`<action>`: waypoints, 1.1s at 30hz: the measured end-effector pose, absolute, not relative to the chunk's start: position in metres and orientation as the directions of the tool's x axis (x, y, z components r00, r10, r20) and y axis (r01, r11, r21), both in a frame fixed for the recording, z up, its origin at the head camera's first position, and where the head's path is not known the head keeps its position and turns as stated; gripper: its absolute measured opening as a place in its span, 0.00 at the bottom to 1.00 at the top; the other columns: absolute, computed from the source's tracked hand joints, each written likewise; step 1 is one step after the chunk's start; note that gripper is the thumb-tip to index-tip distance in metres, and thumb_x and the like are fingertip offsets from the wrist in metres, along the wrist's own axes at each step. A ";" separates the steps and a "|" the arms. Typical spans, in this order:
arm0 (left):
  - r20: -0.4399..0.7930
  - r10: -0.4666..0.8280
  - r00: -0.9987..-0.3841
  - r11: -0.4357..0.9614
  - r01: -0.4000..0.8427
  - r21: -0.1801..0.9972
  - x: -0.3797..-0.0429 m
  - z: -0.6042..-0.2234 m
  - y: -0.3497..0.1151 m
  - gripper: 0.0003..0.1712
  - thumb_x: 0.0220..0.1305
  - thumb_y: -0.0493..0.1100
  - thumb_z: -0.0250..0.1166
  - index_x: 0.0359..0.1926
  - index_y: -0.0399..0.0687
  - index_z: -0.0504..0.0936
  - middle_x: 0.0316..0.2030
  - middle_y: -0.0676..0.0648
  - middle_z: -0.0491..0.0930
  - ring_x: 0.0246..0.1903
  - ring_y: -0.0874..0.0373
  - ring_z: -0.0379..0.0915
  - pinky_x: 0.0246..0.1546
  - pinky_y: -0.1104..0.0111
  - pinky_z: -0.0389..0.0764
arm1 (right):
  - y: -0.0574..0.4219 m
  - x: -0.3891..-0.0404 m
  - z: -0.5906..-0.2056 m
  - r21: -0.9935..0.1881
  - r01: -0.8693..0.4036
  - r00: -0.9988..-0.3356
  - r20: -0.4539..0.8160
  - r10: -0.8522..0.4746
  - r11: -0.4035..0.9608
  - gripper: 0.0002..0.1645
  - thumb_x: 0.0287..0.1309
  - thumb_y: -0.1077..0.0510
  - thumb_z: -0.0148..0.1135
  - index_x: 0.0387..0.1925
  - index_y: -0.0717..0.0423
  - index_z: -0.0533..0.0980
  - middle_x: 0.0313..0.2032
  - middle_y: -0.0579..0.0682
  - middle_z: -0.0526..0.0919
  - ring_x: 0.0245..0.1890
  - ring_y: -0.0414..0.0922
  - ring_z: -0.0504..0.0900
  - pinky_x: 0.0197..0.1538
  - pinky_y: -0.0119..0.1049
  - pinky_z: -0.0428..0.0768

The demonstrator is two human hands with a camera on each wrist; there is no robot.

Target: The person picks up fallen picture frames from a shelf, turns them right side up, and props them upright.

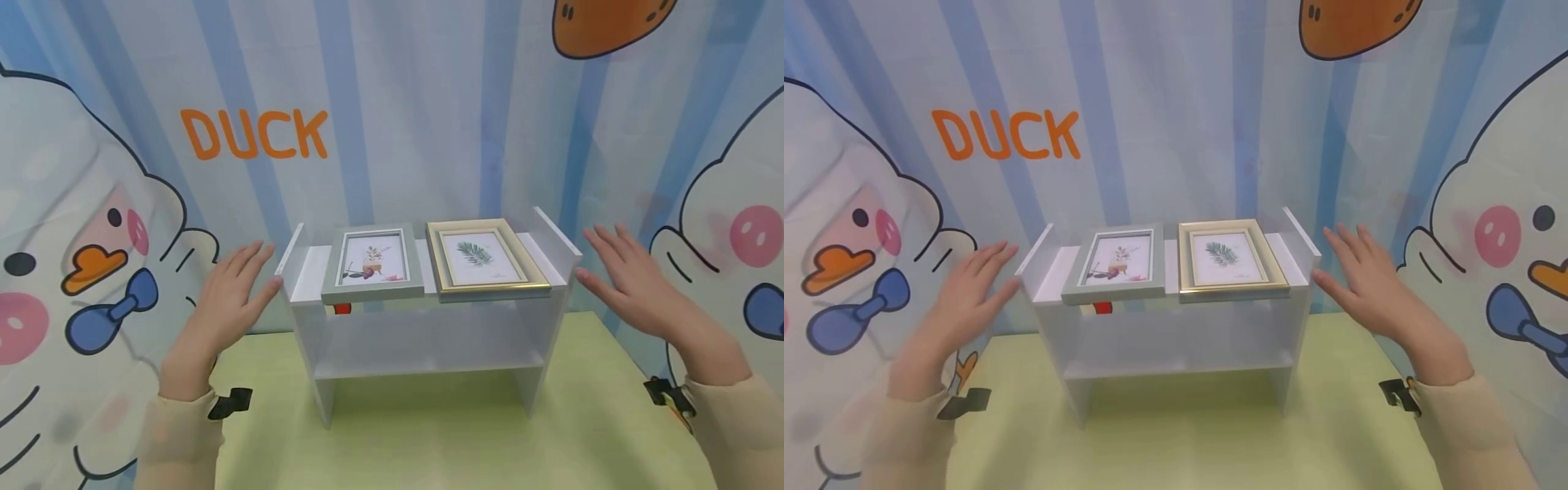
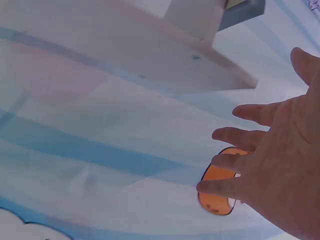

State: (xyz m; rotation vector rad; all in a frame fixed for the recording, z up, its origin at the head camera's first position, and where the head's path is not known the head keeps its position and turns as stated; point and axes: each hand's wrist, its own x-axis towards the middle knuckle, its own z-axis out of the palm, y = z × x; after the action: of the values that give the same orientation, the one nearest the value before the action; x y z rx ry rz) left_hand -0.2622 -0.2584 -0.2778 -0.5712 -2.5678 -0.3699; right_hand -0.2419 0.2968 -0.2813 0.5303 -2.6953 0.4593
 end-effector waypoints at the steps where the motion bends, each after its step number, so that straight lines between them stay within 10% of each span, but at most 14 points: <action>1: 0.505 0.325 -0.799 0.875 0.457 0.159 -0.263 -0.273 -0.255 0.35 0.70 0.59 0.48 0.72 0.48 0.57 0.71 0.38 0.55 0.69 0.37 0.47 0.66 0.39 0.49 | 0.292 -0.242 -0.277 -0.249 -0.421 -0.868 0.391 -0.307 0.872 0.42 0.69 0.44 0.46 0.74 0.55 0.43 0.73 0.65 0.42 0.73 0.61 0.30 0.69 0.68 0.35; 33: 0.260 0.352 -0.899 0.818 0.430 0.381 -0.292 -0.246 -0.166 0.44 0.65 0.60 0.55 0.73 0.42 0.52 0.70 0.40 0.57 0.70 0.44 0.52 0.68 0.48 0.59 | 0.136 -0.293 -0.231 -0.404 -0.505 -0.863 0.263 -0.432 0.763 0.42 0.66 0.42 0.52 0.70 0.63 0.55 0.68 0.62 0.62 0.67 0.57 0.63 0.68 0.54 0.63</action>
State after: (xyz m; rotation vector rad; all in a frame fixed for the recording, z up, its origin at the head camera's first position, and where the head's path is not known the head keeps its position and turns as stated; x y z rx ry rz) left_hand -0.2921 -0.1656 -0.2459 -0.6127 -2.8236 -0.6541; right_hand -0.2930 0.1363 -0.2306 0.7502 -2.8026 0.7081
